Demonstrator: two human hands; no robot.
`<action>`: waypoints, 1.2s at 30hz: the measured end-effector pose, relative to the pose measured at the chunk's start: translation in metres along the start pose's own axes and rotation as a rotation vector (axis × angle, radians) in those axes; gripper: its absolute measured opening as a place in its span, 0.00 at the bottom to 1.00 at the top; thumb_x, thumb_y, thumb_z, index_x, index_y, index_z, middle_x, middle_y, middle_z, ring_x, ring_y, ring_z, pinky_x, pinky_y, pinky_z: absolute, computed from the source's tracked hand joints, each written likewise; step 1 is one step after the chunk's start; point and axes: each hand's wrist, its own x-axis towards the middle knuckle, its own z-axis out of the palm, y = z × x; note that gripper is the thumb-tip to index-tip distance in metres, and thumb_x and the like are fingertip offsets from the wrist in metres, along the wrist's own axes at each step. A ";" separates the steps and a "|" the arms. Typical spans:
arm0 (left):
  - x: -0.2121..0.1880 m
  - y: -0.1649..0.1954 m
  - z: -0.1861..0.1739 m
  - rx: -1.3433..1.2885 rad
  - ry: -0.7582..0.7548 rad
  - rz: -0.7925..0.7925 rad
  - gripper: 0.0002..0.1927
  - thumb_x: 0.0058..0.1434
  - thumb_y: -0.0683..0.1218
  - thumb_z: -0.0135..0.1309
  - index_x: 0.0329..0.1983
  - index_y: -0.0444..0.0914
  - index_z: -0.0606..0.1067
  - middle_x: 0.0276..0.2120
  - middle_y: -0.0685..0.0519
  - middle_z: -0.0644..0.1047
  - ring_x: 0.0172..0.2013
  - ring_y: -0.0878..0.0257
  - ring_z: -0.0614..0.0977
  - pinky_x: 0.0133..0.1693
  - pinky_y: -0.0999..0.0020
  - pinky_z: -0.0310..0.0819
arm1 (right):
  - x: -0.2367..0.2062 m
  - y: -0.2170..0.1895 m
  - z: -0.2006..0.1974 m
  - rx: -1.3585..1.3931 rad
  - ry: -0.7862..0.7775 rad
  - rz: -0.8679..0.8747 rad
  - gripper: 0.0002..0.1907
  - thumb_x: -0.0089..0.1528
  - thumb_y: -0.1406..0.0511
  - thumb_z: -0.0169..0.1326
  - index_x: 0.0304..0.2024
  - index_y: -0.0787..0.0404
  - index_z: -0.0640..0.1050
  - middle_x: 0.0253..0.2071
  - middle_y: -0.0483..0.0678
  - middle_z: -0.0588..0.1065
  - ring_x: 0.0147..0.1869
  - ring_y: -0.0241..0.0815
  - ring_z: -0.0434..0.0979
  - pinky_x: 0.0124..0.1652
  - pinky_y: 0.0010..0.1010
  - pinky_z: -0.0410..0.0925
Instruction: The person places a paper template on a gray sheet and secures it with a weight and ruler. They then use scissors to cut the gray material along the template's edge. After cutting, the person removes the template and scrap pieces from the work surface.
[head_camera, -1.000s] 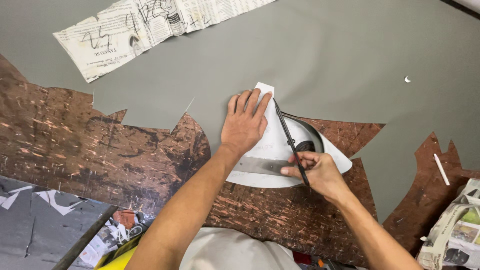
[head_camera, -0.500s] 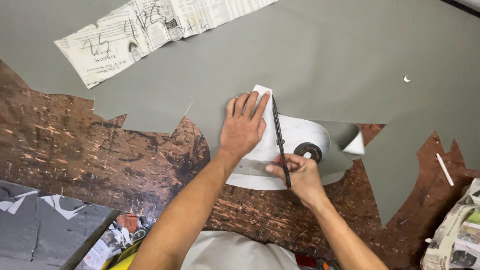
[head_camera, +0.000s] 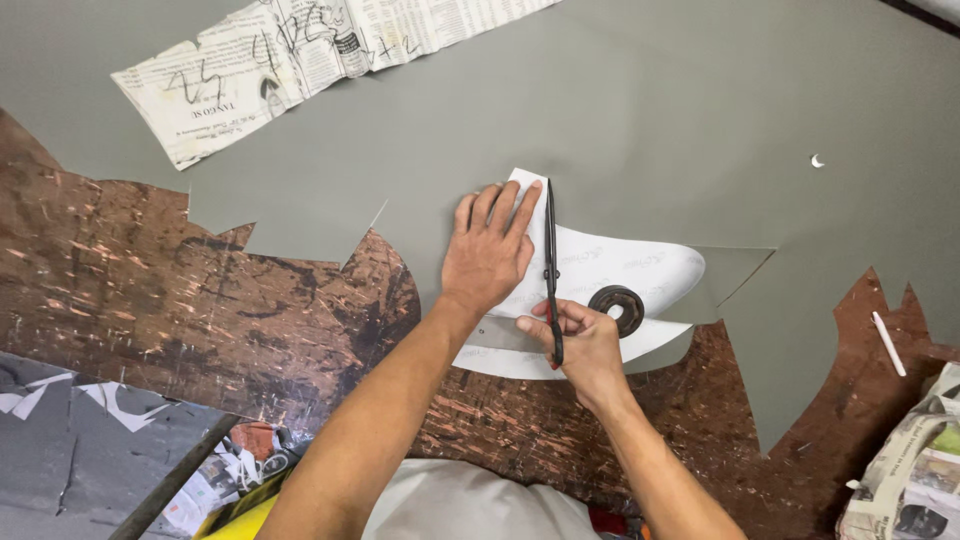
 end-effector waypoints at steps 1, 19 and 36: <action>0.001 0.001 0.000 0.001 0.005 -0.001 0.33 0.66 0.47 0.52 0.74 0.42 0.62 0.64 0.48 0.66 0.65 0.52 0.65 0.67 0.49 0.57 | 0.000 -0.001 -0.001 0.002 -0.006 0.002 0.17 0.52 0.63 0.70 0.39 0.66 0.83 0.17 0.39 0.71 0.17 0.27 0.61 0.19 0.20 0.53; 0.001 -0.005 -0.002 0.053 -0.048 0.031 0.32 0.65 0.49 0.51 0.72 0.38 0.64 0.65 0.45 0.67 0.65 0.51 0.66 0.68 0.49 0.55 | 0.073 -0.075 -0.127 -0.709 -0.317 0.155 0.25 0.47 0.52 0.72 0.43 0.55 0.86 0.18 0.44 0.76 0.18 0.37 0.65 0.22 0.30 0.58; 0.001 -0.013 0.006 0.075 -0.051 0.027 0.33 0.65 0.50 0.52 0.73 0.38 0.63 0.64 0.45 0.66 0.65 0.52 0.66 0.69 0.50 0.56 | 0.129 -0.131 -0.139 -1.113 -0.336 0.056 0.32 0.40 0.51 0.76 0.46 0.51 0.87 0.26 0.43 0.80 0.35 0.42 0.75 0.37 0.35 0.65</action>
